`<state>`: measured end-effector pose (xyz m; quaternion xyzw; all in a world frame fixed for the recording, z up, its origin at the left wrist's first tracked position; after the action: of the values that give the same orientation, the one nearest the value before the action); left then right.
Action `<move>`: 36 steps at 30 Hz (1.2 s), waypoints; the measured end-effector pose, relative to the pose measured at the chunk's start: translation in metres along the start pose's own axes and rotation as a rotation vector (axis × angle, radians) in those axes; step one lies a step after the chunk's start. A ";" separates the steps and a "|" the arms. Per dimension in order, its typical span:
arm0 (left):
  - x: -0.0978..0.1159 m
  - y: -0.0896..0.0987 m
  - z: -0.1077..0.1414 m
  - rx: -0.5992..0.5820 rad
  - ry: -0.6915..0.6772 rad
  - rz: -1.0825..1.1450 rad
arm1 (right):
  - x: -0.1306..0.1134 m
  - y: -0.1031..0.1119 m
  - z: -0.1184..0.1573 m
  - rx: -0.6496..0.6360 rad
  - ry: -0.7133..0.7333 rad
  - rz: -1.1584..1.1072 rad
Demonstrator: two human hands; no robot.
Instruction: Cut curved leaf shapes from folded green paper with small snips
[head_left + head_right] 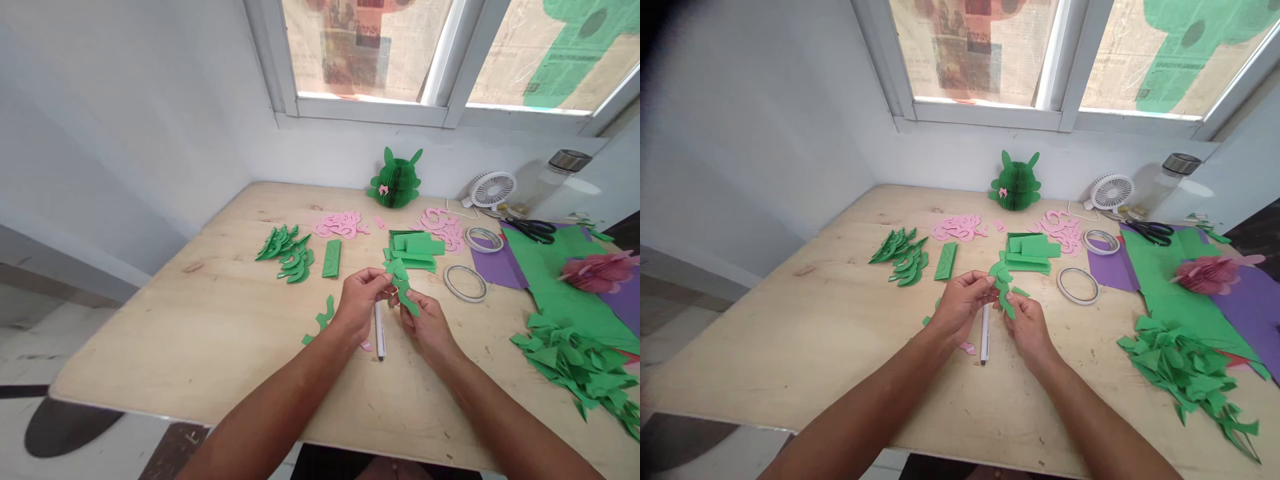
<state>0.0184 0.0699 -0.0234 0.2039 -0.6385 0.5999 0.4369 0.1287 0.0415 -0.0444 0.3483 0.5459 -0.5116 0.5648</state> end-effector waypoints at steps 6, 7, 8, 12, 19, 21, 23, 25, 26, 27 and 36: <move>0.001 -0.002 0.001 0.002 0.002 0.011 | -0.002 -0.001 -0.001 -0.001 0.012 0.002; 0.002 -0.002 0.001 0.003 0.002 0.013 | -0.002 -0.001 -0.001 0.001 0.014 0.002; 0.002 -0.002 0.001 0.004 0.002 0.015 | -0.002 0.000 -0.001 0.002 0.015 0.003; 0.002 -0.002 0.001 0.004 0.003 0.016 | 0.000 0.000 -0.001 0.000 0.019 0.011; 0.000 0.002 -0.002 0.008 0.018 -0.011 | -0.002 0.001 0.000 0.005 0.027 0.034; 0.001 0.005 -0.003 0.019 0.020 -0.033 | -0.004 0.001 0.000 0.008 0.024 0.048; 0.001 0.007 -0.004 0.023 0.020 -0.056 | -0.004 0.001 0.000 0.006 0.015 0.054; 0.002 0.008 -0.005 0.022 0.020 -0.074 | -0.003 0.000 0.000 0.001 0.003 0.049; 0.002 0.008 -0.005 0.021 0.020 -0.078 | -0.003 0.000 0.000 -0.003 0.000 0.045; 0.002 0.008 -0.004 0.019 0.021 -0.080 | -0.002 0.000 0.000 -0.006 -0.003 0.043; -0.001 0.004 -0.002 0.000 0.028 -0.010 | -0.001 -0.001 -0.001 0.002 0.016 0.039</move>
<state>0.0164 0.0724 -0.0262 0.1988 -0.6312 0.6005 0.4489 0.1281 0.0426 -0.0433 0.3637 0.5427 -0.4983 0.5700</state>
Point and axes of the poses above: each hand's wrist, its own z-axis away from the middle knuckle, its own y-axis out of the back of the hand, x = y × z, the point moved 8 cm from there along -z, towards the middle knuckle, and after that the axes turned 15 degrees about -x, right-handed, at the moved point
